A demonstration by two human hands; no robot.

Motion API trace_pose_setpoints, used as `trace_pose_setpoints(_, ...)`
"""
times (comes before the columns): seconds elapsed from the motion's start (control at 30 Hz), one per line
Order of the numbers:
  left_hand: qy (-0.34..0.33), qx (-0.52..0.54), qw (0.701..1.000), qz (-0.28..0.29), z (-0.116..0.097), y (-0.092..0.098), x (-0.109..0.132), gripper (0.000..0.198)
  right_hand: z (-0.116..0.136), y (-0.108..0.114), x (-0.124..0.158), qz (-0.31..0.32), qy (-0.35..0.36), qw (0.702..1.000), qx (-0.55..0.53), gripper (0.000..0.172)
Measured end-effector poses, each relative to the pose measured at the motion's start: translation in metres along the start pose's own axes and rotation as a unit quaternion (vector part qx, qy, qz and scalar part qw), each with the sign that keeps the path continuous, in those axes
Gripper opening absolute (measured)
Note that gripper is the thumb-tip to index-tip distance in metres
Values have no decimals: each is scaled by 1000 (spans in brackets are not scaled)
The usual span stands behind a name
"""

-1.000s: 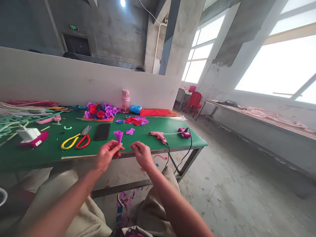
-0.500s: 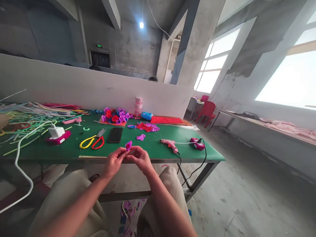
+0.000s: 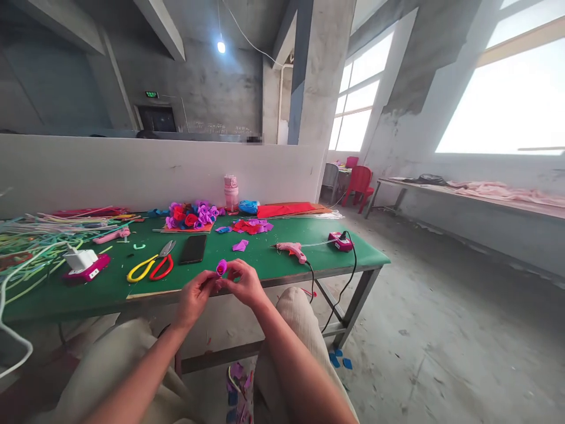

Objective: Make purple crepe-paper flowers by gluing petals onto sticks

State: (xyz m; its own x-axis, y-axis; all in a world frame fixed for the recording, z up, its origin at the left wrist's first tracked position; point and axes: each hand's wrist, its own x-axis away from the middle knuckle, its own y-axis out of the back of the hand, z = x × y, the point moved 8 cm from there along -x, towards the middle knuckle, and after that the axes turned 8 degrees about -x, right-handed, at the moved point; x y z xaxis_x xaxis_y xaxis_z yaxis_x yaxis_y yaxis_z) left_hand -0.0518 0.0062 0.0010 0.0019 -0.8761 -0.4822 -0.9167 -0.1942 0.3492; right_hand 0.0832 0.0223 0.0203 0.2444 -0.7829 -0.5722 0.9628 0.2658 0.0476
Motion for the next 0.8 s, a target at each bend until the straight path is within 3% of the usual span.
trace_pose_setpoints(0.2,21,6,999,34,5,-17,-1,16,8,6,1,3,3,999,49,22)
trace_pose_setpoints(0.4,46,33,998,26,12,-21,-4,19,12,8,1,-6,24,998,59,18)
trace_pose_setpoints(0.57,47,29,998,12,10,-19,-5,17,12,7,0,6,26,997,66,20)
trace_pose_setpoints(0.8,33,-9,999,-17,-8,-8,-5,14,-1,10,0,4,2,1000,27,38)
